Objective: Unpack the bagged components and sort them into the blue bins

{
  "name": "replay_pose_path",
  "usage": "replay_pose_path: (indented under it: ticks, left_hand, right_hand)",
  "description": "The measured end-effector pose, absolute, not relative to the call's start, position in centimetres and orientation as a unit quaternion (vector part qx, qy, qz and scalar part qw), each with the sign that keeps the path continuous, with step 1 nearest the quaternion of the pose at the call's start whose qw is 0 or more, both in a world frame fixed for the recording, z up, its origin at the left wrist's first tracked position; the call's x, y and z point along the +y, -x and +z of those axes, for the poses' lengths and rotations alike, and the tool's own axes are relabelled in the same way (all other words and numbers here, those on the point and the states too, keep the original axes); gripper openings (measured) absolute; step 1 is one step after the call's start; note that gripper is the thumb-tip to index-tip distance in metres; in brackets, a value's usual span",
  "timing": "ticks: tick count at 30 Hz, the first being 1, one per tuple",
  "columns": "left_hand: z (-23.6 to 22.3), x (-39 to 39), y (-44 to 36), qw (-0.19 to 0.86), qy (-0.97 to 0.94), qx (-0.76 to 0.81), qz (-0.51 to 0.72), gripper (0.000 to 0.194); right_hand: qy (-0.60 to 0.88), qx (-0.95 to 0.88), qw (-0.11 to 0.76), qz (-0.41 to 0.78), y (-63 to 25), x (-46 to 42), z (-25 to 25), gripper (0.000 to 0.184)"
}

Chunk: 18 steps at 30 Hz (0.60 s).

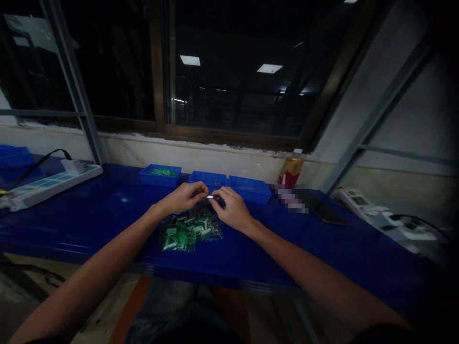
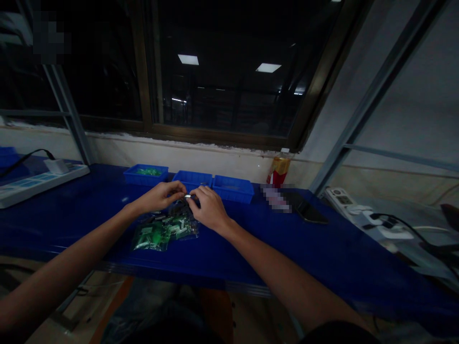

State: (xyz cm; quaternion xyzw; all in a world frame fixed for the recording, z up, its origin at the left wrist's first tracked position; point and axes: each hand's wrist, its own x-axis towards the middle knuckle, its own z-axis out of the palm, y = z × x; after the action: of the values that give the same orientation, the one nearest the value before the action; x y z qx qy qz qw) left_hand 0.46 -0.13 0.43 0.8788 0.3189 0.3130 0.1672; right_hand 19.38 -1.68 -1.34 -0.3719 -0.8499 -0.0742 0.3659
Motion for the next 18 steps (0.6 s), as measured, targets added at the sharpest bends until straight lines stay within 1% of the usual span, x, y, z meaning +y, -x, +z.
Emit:
replay_pose_path:
  ticks: [4, 7, 10, 13, 18]
  left_hand:
    - [0.33, -0.23, -0.51, 0.136, -0.891, 0.305, 0.308, 0.019]
    - [0.31, -0.20, -0.56, 0.095, -0.892, 0.305, 0.321, 0.017]
    - [0.38, -0.15, -0.52, 0.078, -0.894, 0.299, 0.323, 0.014]
    - [0.42, -0.11, -0.43, 0.074, -0.899, 0.295, 0.314, 0.013]
    - [0.42, -0.09, -0.43, 0.071, -0.903, 0.300, 0.301, 0.018]
  right_hand:
    - [0.378, -0.836, 0.396, -0.047, -19.31, -1.56, -1.37, 0.018]
    - [0.369, -0.836, 0.404, -0.029, -19.33, -1.49, -1.39, 0.020]
    - [0.359, -0.842, 0.402, -0.022, -19.41, -1.48, -1.32, 0.020]
    - [0.354, -0.848, 0.395, -0.028, -19.59, -1.55, -1.11, 0.015]
    - [0.338, -0.864, 0.368, -0.060, -19.89, -1.72, -0.74, 0.011]
